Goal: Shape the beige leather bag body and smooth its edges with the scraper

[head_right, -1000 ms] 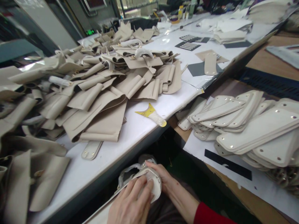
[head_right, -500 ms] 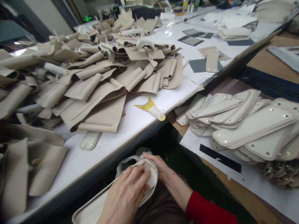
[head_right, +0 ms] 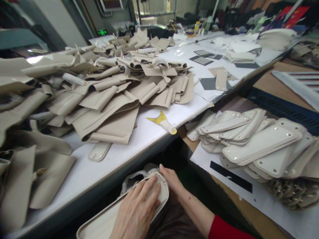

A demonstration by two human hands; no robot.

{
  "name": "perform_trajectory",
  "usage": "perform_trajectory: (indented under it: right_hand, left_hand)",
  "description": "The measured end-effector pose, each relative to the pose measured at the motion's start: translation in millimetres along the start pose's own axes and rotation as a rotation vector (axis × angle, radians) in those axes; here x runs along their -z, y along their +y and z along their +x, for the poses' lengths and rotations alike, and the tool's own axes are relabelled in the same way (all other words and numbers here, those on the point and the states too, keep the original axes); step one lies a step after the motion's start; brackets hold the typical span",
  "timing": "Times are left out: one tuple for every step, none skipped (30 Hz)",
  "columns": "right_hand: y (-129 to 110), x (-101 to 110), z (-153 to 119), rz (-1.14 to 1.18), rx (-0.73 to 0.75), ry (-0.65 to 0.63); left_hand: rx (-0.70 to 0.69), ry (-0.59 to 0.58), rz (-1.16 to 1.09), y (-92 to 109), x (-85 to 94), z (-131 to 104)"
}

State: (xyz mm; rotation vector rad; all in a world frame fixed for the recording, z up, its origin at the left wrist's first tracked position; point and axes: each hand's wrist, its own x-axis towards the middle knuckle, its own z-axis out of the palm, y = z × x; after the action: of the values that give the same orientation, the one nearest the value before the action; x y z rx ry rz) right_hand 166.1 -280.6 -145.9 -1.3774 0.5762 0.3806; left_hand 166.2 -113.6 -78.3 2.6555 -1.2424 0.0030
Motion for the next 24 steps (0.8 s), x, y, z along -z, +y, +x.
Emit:
perform_trajectory:
  right_hand:
    - [-8, 5, -3, -0.06, 0.048, -0.007]
    - [-17, 9, -7, -0.142, 0.11, -0.023]
    - [-27, 14, -12, -0.241, 0.174, -0.048]
    - [-38, 18, -19, -0.348, 0.234, -0.074]
    - [-48, 21, -25, -0.456, 0.288, -0.103]
    - [-58, 23, -31, -0.56, 0.339, -0.127]
    - [-66, 23, -36, -0.672, 0.395, -0.145]
    - [-72, 22, -40, -0.798, 0.464, -0.16]
    - [-77, 21, -42, -0.938, 0.543, -0.173]
    - [-80, 18, -43, -1.088, 0.614, -0.182]
    - [-82, 15, -43, -1.237, 0.668, -0.189]
    - [-84, 12, -42, -1.378, 0.705, -0.198]
    - [-85, 9, -40, -1.505, 0.734, -0.218]
    - [-86, 6, -39, -1.614, 0.765, -0.246]
    - [-87, 3, -38, -1.703, 0.808, -0.274]
    - [-88, 0, -37, -1.775, 0.858, -0.301]
    - [-90, -2, -36, -1.834, 0.906, -0.321]
    - [-91, -4, -36, -1.882, 0.945, -0.342]
    - [-93, -5, -35, -1.921, 0.97, -0.363]
    - [-94, -6, -34, -1.95, 0.985, -0.385]
    - [-95, -7, -33, -1.967, 0.99, -0.402]
    - [-95, -6, -32, -1.974, 0.994, -0.413]
    - [-96, -6, -31, -1.972, 1.0, -0.419]
    - [-96, -4, -30, -1.968, 1.005, -0.416]
  left_hand:
    - [0.002, 0.003, 0.009, 0, -1.4, -2]
    - [0.004, 0.01, 0.015, 0, -2.9, -3]
    - [0.007, 0.015, 0.018, 0, -4.3, -5]
    - [0.008, 0.028, 0.02, 0, -5.6, -6]
    - [0.008, 0.045, 0.019, -1, -6.7, -7]
    - [0.012, 0.064, 0.017, -1, -7.5, -8]
    - [0.013, 0.076, 0.012, -1, -8.1, -8]
    - [0.017, 0.086, 0.009, -1, -8.4, -9]
    - [0.024, 0.09, 0.005, -1, -8.4, -9]
    - [0.029, 0.09, -0.003, 0, -8.4, -9]
    - [0.032, 0.085, -0.011, 0, -8.2, -9]
    - [0.034, 0.083, -0.02, 0, -8.1, -9]
    - [0.037, 0.082, -0.03, 0, -8.0, -9]
    - [0.038, 0.081, -0.039, 0, -7.9, -9]
    - [0.038, 0.081, -0.046, 0, -7.8, -9]
    - [0.036, 0.085, -0.05, -1, -7.7, -9]
    - [0.035, 0.092, -0.053, -1, -7.5, -9]
    - [0.037, 0.099, -0.055, -1, -7.2, -8]
    - [0.04, 0.106, -0.058, -1, -6.7, -8]
    - [0.045, 0.109, -0.063, -1, -6.0, -8]
    - [0.05, 0.108, -0.07, -1, -5.3, -8]
    - [0.052, 0.106, -0.076, -1, -4.7, -8]
    - [0.05, 0.103, -0.081, -1, -4.2, -8]
    - [0.046, 0.105, -0.082, -1, -3.9, -9]
